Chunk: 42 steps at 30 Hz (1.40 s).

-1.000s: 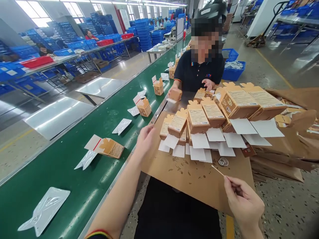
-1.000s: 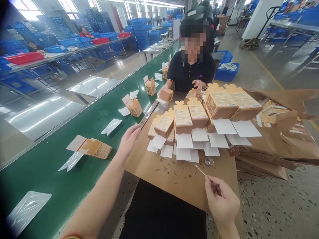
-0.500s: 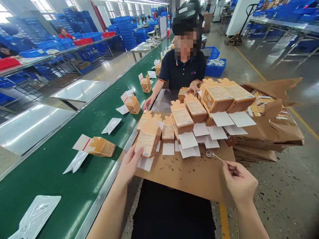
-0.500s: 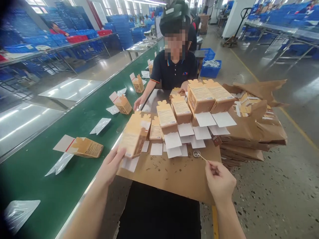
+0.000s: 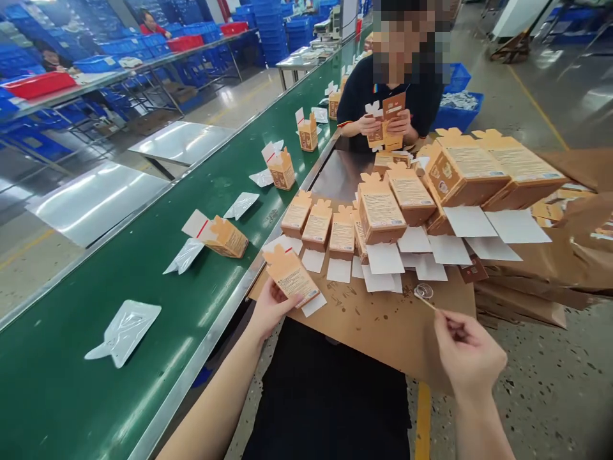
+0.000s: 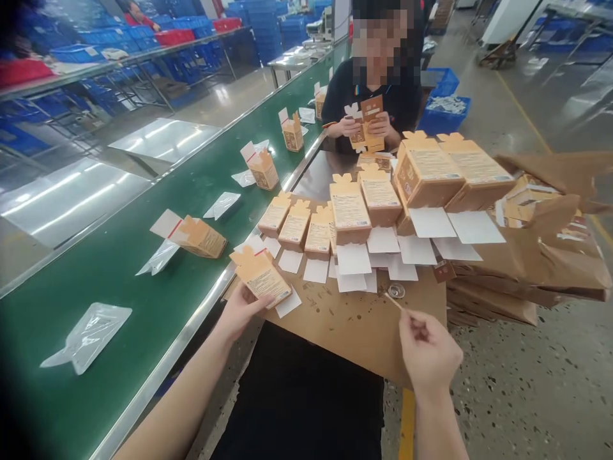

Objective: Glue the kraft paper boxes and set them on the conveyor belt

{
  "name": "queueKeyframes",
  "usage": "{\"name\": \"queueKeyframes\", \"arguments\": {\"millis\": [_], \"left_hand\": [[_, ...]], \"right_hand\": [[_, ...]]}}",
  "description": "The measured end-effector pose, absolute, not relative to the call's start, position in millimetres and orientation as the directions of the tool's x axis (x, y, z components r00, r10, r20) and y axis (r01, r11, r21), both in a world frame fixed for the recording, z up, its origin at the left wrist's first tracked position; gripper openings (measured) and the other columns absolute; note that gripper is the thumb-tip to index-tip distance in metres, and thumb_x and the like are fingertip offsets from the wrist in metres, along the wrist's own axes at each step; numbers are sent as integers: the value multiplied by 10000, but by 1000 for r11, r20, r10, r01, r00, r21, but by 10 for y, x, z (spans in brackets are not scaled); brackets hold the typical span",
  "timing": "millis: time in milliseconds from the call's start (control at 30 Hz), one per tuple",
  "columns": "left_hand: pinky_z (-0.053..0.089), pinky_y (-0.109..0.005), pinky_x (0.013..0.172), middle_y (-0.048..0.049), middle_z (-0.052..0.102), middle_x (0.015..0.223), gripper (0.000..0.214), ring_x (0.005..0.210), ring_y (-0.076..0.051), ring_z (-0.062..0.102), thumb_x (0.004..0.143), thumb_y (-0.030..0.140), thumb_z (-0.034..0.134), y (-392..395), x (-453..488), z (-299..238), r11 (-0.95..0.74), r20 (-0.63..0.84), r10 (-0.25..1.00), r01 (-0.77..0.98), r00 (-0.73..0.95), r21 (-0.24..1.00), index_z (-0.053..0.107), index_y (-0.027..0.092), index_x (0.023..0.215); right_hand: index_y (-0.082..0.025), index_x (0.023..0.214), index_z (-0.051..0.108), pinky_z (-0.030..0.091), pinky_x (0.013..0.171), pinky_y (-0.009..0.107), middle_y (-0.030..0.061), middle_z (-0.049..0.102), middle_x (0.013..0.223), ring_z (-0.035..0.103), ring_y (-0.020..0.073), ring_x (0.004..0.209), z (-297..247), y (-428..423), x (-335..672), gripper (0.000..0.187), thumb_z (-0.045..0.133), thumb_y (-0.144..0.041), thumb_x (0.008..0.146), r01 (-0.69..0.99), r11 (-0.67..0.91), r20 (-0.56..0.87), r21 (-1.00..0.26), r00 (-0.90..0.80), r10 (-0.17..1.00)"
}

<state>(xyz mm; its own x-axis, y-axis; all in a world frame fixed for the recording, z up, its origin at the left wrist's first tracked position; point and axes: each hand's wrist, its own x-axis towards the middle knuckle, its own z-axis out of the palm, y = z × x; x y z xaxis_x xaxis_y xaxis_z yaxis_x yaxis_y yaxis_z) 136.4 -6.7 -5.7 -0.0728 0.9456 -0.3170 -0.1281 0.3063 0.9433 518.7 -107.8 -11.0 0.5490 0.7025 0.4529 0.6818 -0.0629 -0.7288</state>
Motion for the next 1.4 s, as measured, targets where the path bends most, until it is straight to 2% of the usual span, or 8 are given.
{"name": "queueKeyframes", "arguments": {"millis": [167,400,600,800,1033,1133,1300,1400], "left_hand": [[593,-641,1257,-170,830,1412,939,1373,-415,799,558,451,1156,-39,1359,-122,302,-305,952,-93,-14,949,697,226,1345],[621,-626,1210,-167,833,1370,908,1324,-406,814,595,484,1131,-79,1356,-272,235,-235,972,-27,-16,972,689,227,1345],[627,-619,1192,-174,830,1364,877,1344,-418,799,633,485,1113,-122,1353,-271,202,-202,979,31,-26,979,685,227,1355],[646,-590,1164,-146,830,1338,799,1315,-414,810,674,423,1067,-262,1435,-145,97,-89,995,213,-47,972,664,249,1341],[644,-621,1122,-163,823,1345,773,1288,-431,818,752,365,1001,-355,1494,-169,55,-54,998,352,-11,934,628,288,1424],[662,-582,1071,-151,839,1307,767,1224,-408,837,753,338,985,-358,1536,-195,58,-56,998,380,-17,923,615,292,1423],[681,-571,1048,-128,843,1284,734,1218,-402,844,731,344,995,-350,1527,-157,46,-40,999,405,-23,913,648,284,1375],[682,-605,1088,-141,838,1292,755,1236,-412,839,703,378,1038,-345,1221,-103,52,19,982,375,-186,926,640,265,1335]], "right_hand": [[-240,859,848,551,524,251,18,754,683,649,151,534,-203,-1140,4222,305,727,-390,1096,530,163,334,-832,244,910],[-239,805,744,531,565,232,-13,669,652,581,129,541,-379,-771,3566,319,625,-283,1098,464,284,345,-839,50,937],[-242,808,735,500,548,241,-23,630,642,572,133,545,-348,-773,3658,313,620,-258,1099,472,282,357,-835,77,931],[-242,828,804,546,549,241,-5,709,675,611,133,543,-281,-981,3947,292,689,-302,1090,481,193,336,-855,230,913],[-247,827,832,575,527,258,24,741,668,630,148,530,-197,-1153,4147,341,697,-411,1093,465,115,293,-878,331,897],[-243,827,832,576,520,260,31,756,682,641,151,531,-161,-1158,4124,322,702,-379,1089,460,135,312,-877,333,890],[-233,839,821,559,511,233,-13,701,631,621,130,501,-101,-1128,4010,241,734,-283,1058,452,230,378,-862,270,886],[-233,847,831,556,507,232,-8,713,639,623,132,495,-50,-1154,3997,244,754,-303,1068,457,256,405,-852,263,876]]}}
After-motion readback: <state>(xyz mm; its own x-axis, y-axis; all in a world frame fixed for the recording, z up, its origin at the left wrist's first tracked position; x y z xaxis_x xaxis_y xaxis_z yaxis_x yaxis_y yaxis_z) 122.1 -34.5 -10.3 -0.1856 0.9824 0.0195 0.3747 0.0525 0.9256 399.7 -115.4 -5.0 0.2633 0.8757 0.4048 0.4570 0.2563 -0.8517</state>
